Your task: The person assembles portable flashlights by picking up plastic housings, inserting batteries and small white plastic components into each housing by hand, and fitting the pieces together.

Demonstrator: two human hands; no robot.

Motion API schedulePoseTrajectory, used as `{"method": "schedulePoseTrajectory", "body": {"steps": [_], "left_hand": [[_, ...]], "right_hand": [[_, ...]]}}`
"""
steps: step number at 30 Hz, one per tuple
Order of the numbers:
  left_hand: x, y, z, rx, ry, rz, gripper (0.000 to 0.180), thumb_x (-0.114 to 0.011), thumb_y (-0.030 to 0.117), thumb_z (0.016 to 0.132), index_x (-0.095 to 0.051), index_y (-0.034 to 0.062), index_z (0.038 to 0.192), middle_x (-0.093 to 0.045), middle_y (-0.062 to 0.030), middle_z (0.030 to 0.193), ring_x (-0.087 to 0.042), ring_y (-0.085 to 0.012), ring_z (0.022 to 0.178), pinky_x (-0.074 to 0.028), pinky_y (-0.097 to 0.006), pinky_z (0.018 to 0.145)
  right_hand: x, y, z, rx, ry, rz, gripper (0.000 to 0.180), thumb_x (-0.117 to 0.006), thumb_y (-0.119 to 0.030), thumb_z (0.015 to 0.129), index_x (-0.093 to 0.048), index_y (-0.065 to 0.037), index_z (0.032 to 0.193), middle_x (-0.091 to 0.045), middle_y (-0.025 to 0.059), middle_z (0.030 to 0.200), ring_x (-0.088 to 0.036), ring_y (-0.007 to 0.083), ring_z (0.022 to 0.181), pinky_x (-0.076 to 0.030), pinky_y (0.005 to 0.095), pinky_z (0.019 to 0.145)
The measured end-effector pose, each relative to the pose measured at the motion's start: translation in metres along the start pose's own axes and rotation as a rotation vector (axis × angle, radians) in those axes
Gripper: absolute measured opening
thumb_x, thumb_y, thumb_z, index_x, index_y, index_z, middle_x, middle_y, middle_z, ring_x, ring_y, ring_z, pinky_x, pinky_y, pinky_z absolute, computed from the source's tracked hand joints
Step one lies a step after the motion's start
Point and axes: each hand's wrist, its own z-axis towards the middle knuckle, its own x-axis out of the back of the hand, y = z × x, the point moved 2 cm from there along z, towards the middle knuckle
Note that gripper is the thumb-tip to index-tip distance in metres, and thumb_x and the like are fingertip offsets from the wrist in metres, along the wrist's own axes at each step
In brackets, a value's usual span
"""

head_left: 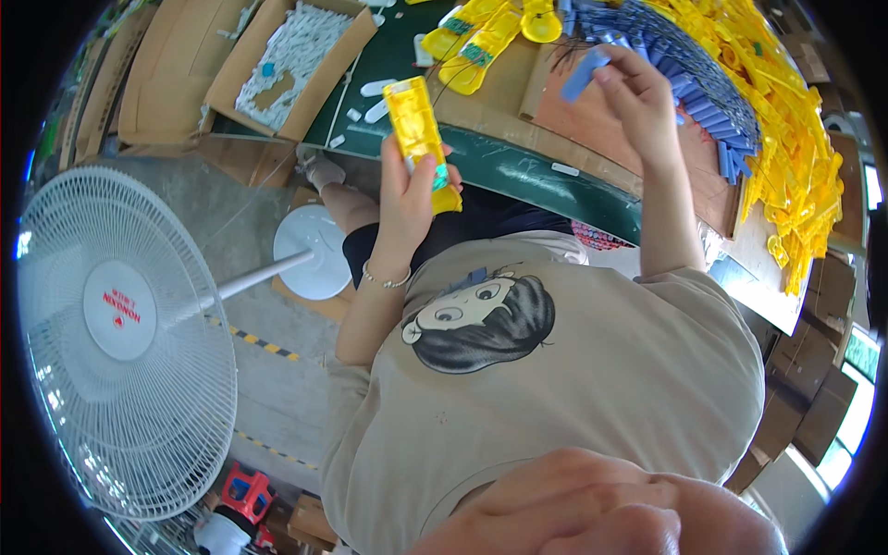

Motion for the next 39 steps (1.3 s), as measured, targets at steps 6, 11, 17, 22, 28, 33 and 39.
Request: {"method": "schedulePoseTrajectory", "body": {"steps": [6, 11, 17, 22, 28, 33, 39], "left_hand": [[-0.010, 0.005, 0.007, -0.005, -0.013, 0.083, 0.032, -0.043, 0.003, 0.093, -0.031, 0.0010, 0.122, -0.052, -0.0113, 0.101, -0.059, -0.0147, 0.073, -0.051, -0.028, 0.064], [-0.002, 0.008, 0.006, 0.006, 0.048, 0.183, 0.033, -0.043, 0.003, 0.093, -0.031, -0.0003, 0.123, -0.052, -0.0099, 0.099, -0.059, -0.0127, 0.074, -0.050, -0.026, 0.065], [0.001, 0.007, 0.003, -0.034, 0.020, 0.324, 0.039, -0.043, 0.005, 0.093, -0.027, -0.0011, 0.128, -0.054, -0.0098, 0.096, -0.059, -0.0118, 0.074, -0.050, -0.026, 0.064], [0.007, 0.003, 0.004, 0.033, -0.051, 0.374, 0.043, -0.046, 0.007, 0.092, -0.025, -0.0011, 0.129, -0.056, -0.0119, 0.093, -0.060, -0.0139, 0.071, -0.050, -0.027, 0.063], [0.013, 0.005, 0.002, 0.016, -0.062, 0.450, 0.050, -0.050, 0.005, 0.088, -0.023, -0.0015, 0.130, -0.056, -0.0130, 0.091, -0.059, -0.0155, 0.069, -0.050, -0.027, 0.061], [0.012, 0.006, -0.006, 0.061, -0.085, 0.419, 0.055, -0.052, 0.004, 0.087, -0.021, -0.0014, 0.132, -0.054, -0.0115, 0.096, -0.058, -0.0136, 0.074, -0.050, -0.027, 0.066], [0.018, 0.002, -0.007, -0.133, -0.066, 0.335, 0.056, -0.054, 0.011, 0.089, -0.021, -0.0025, 0.131, -0.053, -0.0116, 0.096, -0.058, -0.0131, 0.072, -0.048, -0.025, 0.061]], "right_hand": [[-0.118, -0.022, -0.020, 0.089, -0.218, 0.309, 0.028, -0.058, -0.003, 0.088, -0.056, -0.001, 0.116, -0.062, 0.0087, 0.105, -0.060, 0.0045, 0.077, -0.047, 0.0188, 0.063], [-0.136, -0.024, -0.024, 0.079, -0.129, 0.091, 0.033, -0.064, -0.005, 0.083, -0.057, -0.003, 0.115, -0.065, 0.0079, 0.093, -0.056, 0.0054, 0.057, -0.045, 0.0208, 0.052], [-0.139, -0.033, -0.025, 0.141, -0.111, -0.092, 0.041, -0.070, -0.008, 0.076, -0.058, -0.006, 0.115, -0.066, 0.0073, 0.086, -0.046, 0.0073, 0.046, -0.040, 0.0225, 0.045], [-0.134, -0.030, -0.020, 0.039, -0.187, -0.076, 0.041, -0.067, -0.004, 0.080, -0.055, -0.003, 0.120, -0.065, 0.0082, 0.090, -0.047, 0.0003, 0.055, -0.040, 0.0158, 0.051], [-0.140, -0.027, -0.023, 0.096, -0.169, -0.115, 0.040, -0.068, -0.004, 0.079, -0.057, -0.003, 0.118, -0.066, 0.0061, 0.083, -0.042, 0.0009, 0.052, -0.038, 0.0177, 0.050], [-0.141, -0.033, -0.029, 0.095, -0.181, -0.227, 0.037, -0.072, -0.011, 0.075, -0.061, -0.007, 0.110, -0.067, 0.0092, 0.080, -0.053, 0.0150, 0.055, -0.046, 0.0275, 0.054], [-0.150, -0.037, -0.022, 0.147, -0.232, -0.196, 0.039, -0.070, -0.007, 0.078, -0.060, -0.006, 0.115, -0.064, 0.0029, 0.082, -0.040, 0.0026, 0.053, -0.037, 0.0188, 0.051]]}}
